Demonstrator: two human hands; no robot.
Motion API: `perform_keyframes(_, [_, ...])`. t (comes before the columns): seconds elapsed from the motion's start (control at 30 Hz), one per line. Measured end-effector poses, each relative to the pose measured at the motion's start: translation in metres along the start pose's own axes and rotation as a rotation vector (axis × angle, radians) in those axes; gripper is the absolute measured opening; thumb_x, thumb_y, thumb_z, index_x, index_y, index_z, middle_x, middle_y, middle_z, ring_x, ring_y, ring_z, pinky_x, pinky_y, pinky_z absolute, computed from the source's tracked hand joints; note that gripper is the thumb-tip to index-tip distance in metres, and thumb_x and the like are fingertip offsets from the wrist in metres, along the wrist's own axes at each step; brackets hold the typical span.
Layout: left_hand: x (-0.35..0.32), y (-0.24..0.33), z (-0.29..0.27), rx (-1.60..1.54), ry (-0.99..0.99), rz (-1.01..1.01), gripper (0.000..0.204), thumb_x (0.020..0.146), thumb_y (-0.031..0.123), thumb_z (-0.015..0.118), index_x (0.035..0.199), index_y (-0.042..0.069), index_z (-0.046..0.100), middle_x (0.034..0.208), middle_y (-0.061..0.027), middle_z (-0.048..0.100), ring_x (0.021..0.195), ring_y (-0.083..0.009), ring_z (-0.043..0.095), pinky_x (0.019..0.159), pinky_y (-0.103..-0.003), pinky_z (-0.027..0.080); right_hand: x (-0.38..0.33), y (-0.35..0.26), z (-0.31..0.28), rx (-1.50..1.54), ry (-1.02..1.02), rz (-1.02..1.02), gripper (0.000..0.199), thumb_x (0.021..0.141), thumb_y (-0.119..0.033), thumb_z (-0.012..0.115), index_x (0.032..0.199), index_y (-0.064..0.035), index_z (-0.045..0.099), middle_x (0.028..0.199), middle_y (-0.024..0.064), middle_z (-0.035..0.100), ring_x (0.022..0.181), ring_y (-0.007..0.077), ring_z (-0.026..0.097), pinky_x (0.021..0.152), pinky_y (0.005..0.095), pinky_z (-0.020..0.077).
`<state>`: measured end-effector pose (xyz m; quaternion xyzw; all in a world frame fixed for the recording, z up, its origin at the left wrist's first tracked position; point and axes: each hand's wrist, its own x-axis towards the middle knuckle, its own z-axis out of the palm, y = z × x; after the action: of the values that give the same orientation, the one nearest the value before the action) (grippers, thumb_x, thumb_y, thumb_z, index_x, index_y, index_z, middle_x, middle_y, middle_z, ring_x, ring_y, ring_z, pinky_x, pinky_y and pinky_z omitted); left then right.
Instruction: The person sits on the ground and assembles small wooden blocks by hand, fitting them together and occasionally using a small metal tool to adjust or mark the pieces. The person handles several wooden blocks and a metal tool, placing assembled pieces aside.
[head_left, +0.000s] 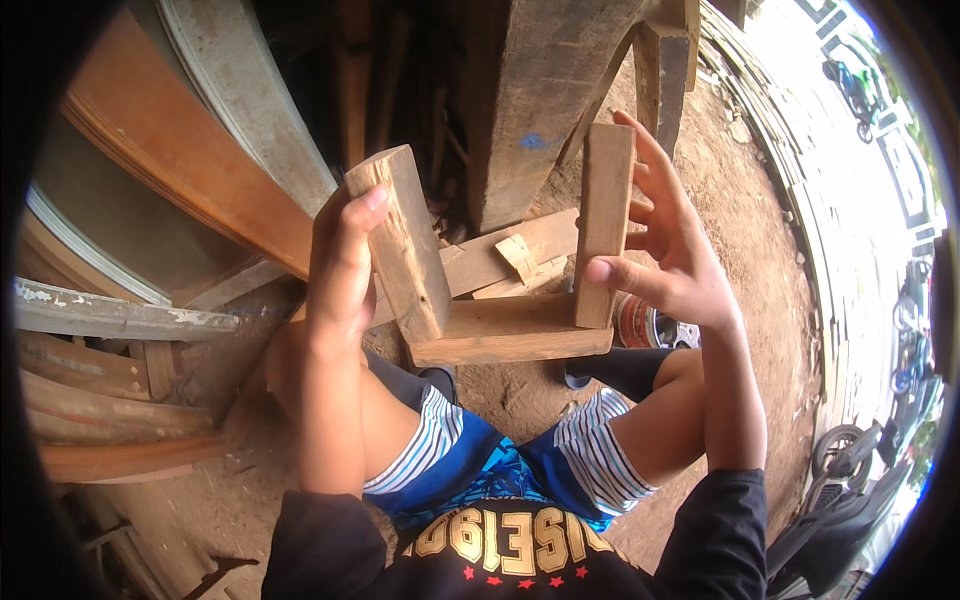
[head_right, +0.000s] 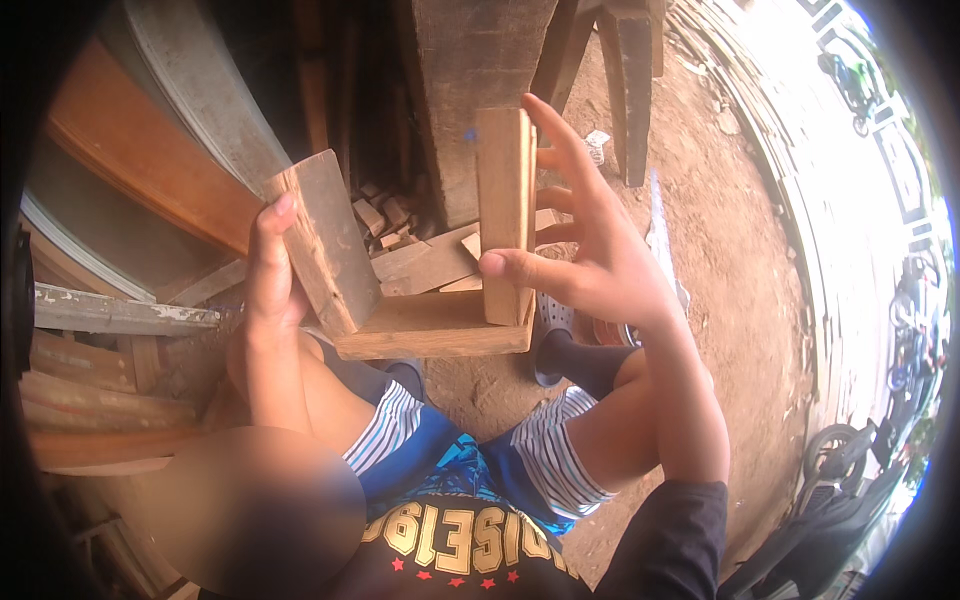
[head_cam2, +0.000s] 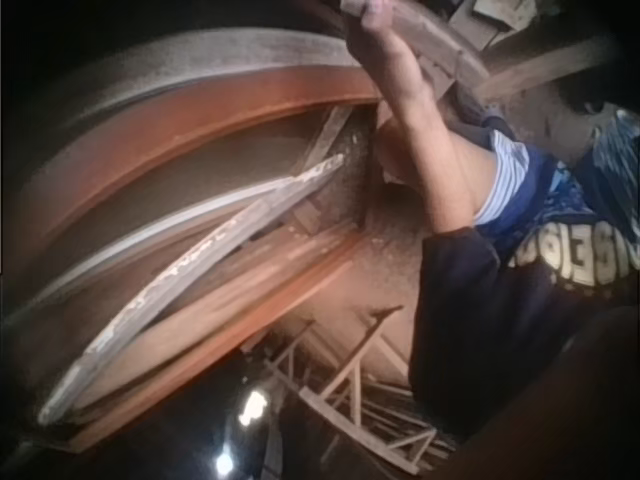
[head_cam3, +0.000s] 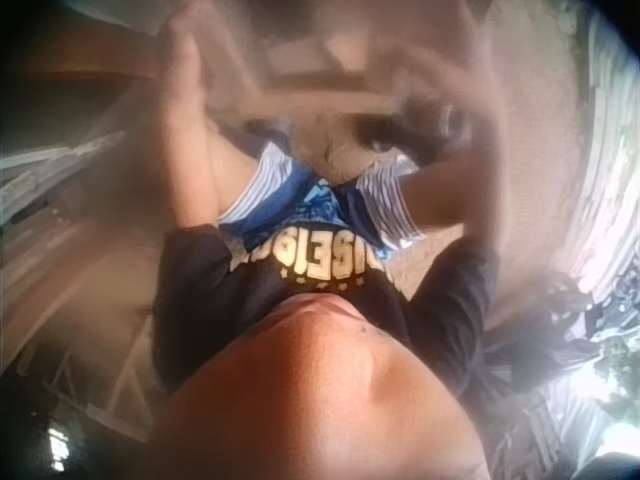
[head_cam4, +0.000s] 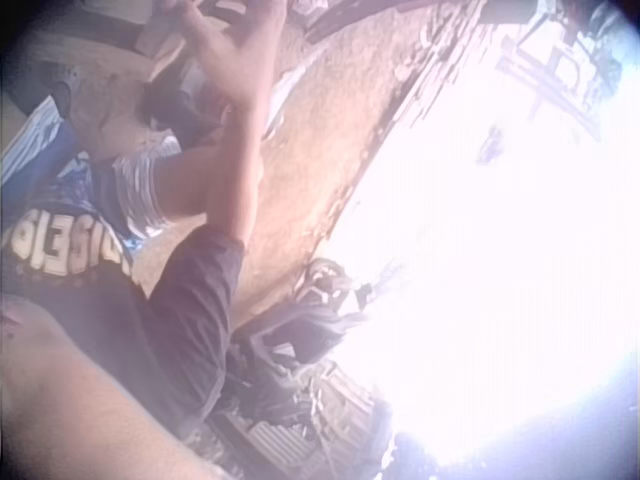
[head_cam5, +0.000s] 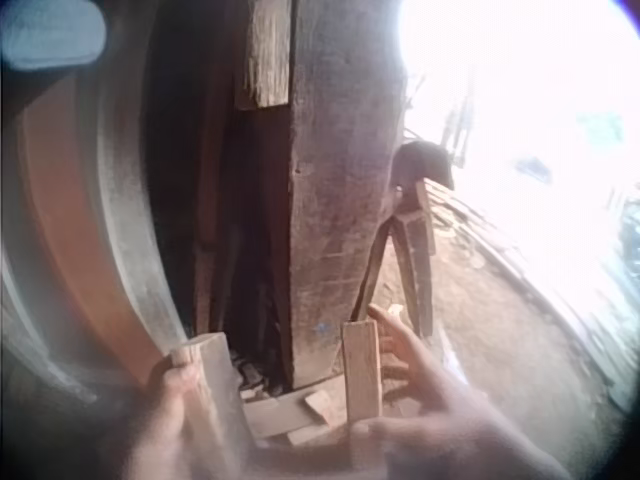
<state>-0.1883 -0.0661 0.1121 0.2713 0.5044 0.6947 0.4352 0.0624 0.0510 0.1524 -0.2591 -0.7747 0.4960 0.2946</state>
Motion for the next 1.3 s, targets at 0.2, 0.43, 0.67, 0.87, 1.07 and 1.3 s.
perform_keyframes(0.2, [-0.001, 0.002, 0.000, 0.000, -0.027, -0.003, 0.045, 0.085, 0.035, 0.059, 0.114, 0.000, 0.058, 0.097, -0.0091, 0.062, 0.087, -0.0168, 0.061, 0.077, -0.031, 0.050, 0.001, 0.004, 0.003, 0.029, -0.087, 0.042, 0.106, 0.069, -0.031, 0.086, 0.152, -0.0155, 0.023, 0.139, 0.0282, 0.041, 0.118, 0.0383, 0.056, 0.092, 0.0473, 0.0517])
perform_keyframes(0.43, [0.004, 0.003, -0.003, 0.025, 0.028, -0.127, 0.045, 0.085, 0.041, 0.062, 0.109, 0.002, 0.060, 0.094, -0.0080, 0.062, 0.085, -0.0153, 0.061, 0.076, -0.030, 0.050, 0.003, 0.000, 0.010, 0.096, -0.120, 0.174, 0.104, 0.071, -0.036, 0.085, 0.150, -0.0049, 0.023, 0.143, 0.0286, 0.038, 0.116, 0.0393, 0.057, 0.091, 0.0463, 0.0516])
perform_keyframes(0.67, [0.034, -0.041, -0.019, 0.105, -0.132, -0.492, 0.057, 0.082, 0.052, 0.063, 0.112, 0.004, 0.059, 0.100, -0.0090, 0.061, 0.091, -0.0179, 0.059, 0.081, -0.032, 0.048, 0.005, 0.038, 0.014, 0.037, -0.291, 0.443, 0.097, 0.080, -0.046, 0.074, 0.148, -0.0001, 0.022, 0.142, 0.0260, 0.039, 0.120, 0.0330, 0.054, 0.099, 0.0470, 0.0447])
perform_keyframes(0.87, [0.046, -0.101, -0.055, 0.156, -0.131, -0.607, 0.072, 0.079, 0.062, 0.063, 0.126, 0.009, 0.052, 0.116, -0.0114, 0.055, 0.104, -0.0207, 0.053, 0.088, -0.035, 0.045, 0.005, 0.090, 0.053, 0.062, -0.237, 0.584, 0.089, 0.083, -0.053, 0.068, 0.146, -0.0019, 0.029, 0.129, 0.0274, 0.052, 0.124, 0.0352, 0.050, 0.104, 0.0432, 0.0397])
perform_keyframes(1.07, [0.040, -0.134, -0.089, 0.245, -0.184, -0.848, 0.087, 0.078, 0.067, 0.057, 0.147, 0.018, 0.039, 0.150, -0.0160, 0.036, 0.133, -0.0298, 0.039, 0.107, -0.042, 0.034, -0.010, 0.217, 0.131, 0.591, -0.105, 0.694, 0.050, 0.095, -0.038, 0.051, 0.126, 0.0012, 0.056, 0.121, 0.0141, 0.058, 0.108, 0.0197, 0.054, 0.094, 0.0331, 0.0422])
perform_keyframes(1.3, [-0.016, -0.213, -0.132, 0.147, -0.119, -0.979, 0.071, 0.083, 0.062, 0.055, 0.132, 0.012, 0.052, 0.127, -0.0129, 0.056, 0.109, -0.0247, 0.056, 0.092, -0.039, 0.046, -0.055, 0.261, 0.208, 0.850, -0.287, 0.961, 0.074, 0.091, -0.053, 0.055, 0.141, 0.0007, 0.040, 0.129, 0.0202, 0.054, 0.118, 0.0277, 0.055, 0.093, 0.0386, 0.0483])
